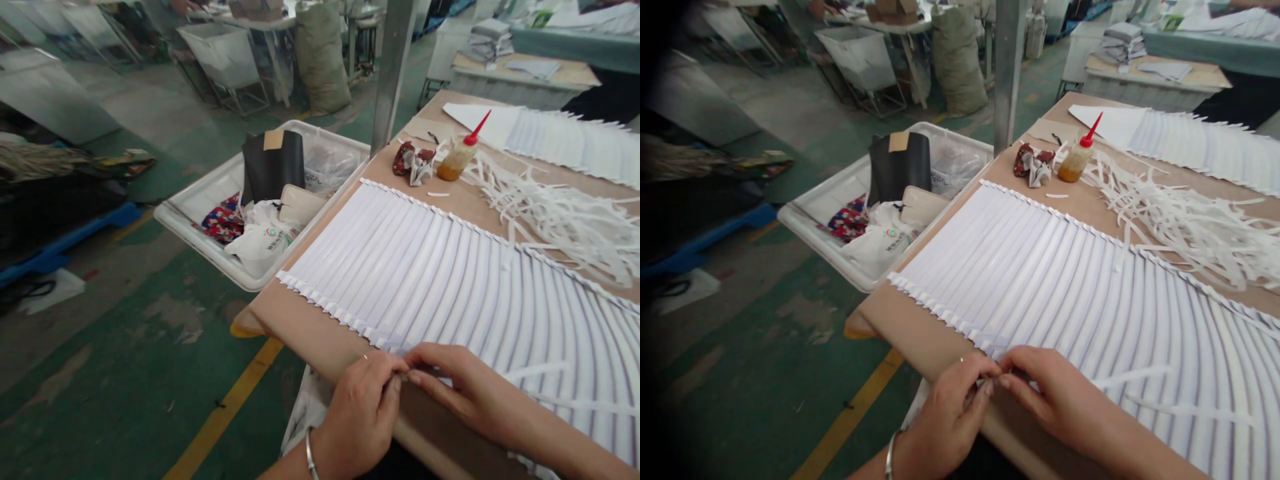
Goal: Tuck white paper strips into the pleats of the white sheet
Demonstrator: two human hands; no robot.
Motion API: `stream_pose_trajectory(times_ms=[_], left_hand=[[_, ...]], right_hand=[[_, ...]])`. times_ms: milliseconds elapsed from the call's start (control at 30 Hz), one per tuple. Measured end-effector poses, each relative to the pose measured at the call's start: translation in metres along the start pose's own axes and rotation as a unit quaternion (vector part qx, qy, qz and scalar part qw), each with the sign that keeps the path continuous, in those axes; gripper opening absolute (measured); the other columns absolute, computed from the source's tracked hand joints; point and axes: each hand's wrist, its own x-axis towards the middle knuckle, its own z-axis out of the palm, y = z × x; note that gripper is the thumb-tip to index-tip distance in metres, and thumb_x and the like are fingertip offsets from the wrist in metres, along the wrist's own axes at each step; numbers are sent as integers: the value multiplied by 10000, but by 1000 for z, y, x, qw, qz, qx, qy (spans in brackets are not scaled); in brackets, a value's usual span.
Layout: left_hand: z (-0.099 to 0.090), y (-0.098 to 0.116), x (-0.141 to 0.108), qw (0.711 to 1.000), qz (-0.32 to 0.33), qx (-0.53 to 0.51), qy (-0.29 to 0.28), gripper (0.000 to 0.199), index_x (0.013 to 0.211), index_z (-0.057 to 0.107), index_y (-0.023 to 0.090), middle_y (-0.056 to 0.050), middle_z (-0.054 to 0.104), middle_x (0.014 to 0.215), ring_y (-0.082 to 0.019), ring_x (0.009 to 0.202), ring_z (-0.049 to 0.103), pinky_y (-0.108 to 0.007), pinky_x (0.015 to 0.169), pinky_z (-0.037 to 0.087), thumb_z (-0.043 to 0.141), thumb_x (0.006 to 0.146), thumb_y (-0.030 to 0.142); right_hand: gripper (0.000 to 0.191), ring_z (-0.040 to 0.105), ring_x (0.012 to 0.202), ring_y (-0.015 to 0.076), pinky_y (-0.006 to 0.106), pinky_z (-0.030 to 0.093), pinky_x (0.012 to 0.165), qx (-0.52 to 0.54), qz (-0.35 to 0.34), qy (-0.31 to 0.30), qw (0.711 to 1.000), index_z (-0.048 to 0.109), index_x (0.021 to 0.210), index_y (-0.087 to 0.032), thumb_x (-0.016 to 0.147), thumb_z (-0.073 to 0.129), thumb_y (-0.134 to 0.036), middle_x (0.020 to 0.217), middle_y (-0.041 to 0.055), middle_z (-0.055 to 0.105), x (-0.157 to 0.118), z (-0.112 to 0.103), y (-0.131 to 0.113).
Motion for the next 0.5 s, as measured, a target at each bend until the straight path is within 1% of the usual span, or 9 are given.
stream_pose_trajectory(times_ms=[33, 100, 167, 233, 333, 400, 500], left_hand=[[0, -3, 1, 1000, -16, 1, 15, 203, 1092, 600, 200, -58, 691, 1033, -185, 975, 639, -295, 834, 494, 452, 968, 138], [-1, -10, 3, 998, -50, -5, 40, 202, 1125, 599, 197, -54, 697, 1019, -183, 958, 650, -296, 828, 505, 486, 965, 149], [-3, -17, 7, 996, -76, -10, 52, 217, 1152, 597, 194, -42, 703, 972, -181, 932, 659, -298, 825, 512, 508, 960, 147], [-6, -23, 10, 994, -87, 1, 64, 238, 1174, 595, 189, -35, 705, 940, -184, 923, 663, -302, 816, 519, 519, 955, 137], [-13, -33, 13, 991, -74, 43, 100, 241, 1186, 592, 178, -53, 708, 990, -191, 957, 662, -313, 824, 527, 510, 964, 132], [-18, -39, 13, 988, -46, 78, 124, 213, 1156, 599, 173, -64, 704, 1024, -192, 972, 656, -326, 848, 530, 495, 974, 133], [-23, -45, 13, 982, -8, 138, 129, 199, 1095, 622, 167, -71, 689, 1002, -206, 968, 638, -359, 870, 530, 467, 979, 123]], right_hand=[[218, 629, 770, 165, 264, 475, 683, 4, 30, -15, 999, 647, 904, -205, 985, 496, -340, 834, 23, 693, 5, -2, 0], [230, 590, 689, 151, 247, 413, 608, -10, 69, -28, 997, 626, 817, -191, 961, 519, -336, 740, 8, 655, 17, -6, 1], [219, 587, 691, 151, 252, 393, 619, -44, 74, -27, 996, 628, 817, -191, 948, 535, -340, 738, 5, 651, 29, -9, 4], [195, 613, 745, 164, 268, 402, 670, -93, 56, -25, 994, 642, 866, -199, 946, 541, -344, 802, 11, 674, 43, -12, 6], [175, 644, 819, 192, 295, 405, 720, -190, 36, -21, 981, 640, 921, -210, 958, 506, -316, 894, 26, 692, 64, -17, 7], [182, 651, 803, 202, 300, 391, 690, -255, 42, -23, 966, 627, 899, -208, 961, 483, -300, 887, 34, 689, 76, -21, 6], [179, 655, 766, 202, 295, 358, 632, -320, 45, -23, 946, 612, 870, -208, 955, 480, -295, 864, 39, 689, 87, -28, 2]])
